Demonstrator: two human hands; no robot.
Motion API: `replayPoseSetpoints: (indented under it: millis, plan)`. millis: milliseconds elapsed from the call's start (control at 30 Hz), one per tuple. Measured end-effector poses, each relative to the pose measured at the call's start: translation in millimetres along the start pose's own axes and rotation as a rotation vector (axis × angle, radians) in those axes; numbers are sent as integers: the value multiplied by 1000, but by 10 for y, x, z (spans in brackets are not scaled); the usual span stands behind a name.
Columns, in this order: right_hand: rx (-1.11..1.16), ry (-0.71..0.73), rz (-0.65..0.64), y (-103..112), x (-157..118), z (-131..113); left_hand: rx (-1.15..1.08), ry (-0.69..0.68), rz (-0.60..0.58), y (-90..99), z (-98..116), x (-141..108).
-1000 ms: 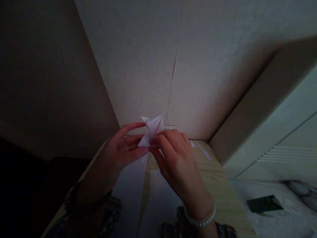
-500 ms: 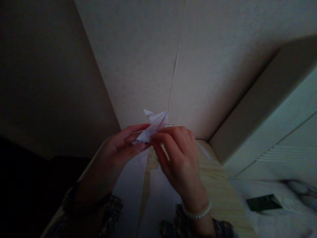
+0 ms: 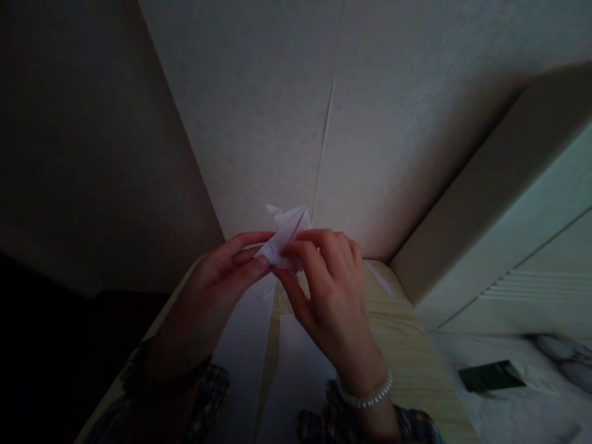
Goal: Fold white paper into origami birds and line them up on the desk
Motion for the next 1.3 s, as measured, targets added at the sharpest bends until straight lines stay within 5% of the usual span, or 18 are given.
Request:
replayPoseSetpoints:
  millis: [300,1300]
  plan:
    - [9,15,54,-8,12,0,-60,-26,-59,-26,21,-2]
    - [59,50,81,12,-18,-29,-56,-34,14,-53,9,-7]
Point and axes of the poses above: each hand's wrist, its own x-axis towards the middle knuckle, its own y-axis out of the back of the hand, z = x × y, the point moved 1 cm from there along x, towards the middle knuckle, and after that the axes turned 3 degrees about x, right-handed, at the moved point
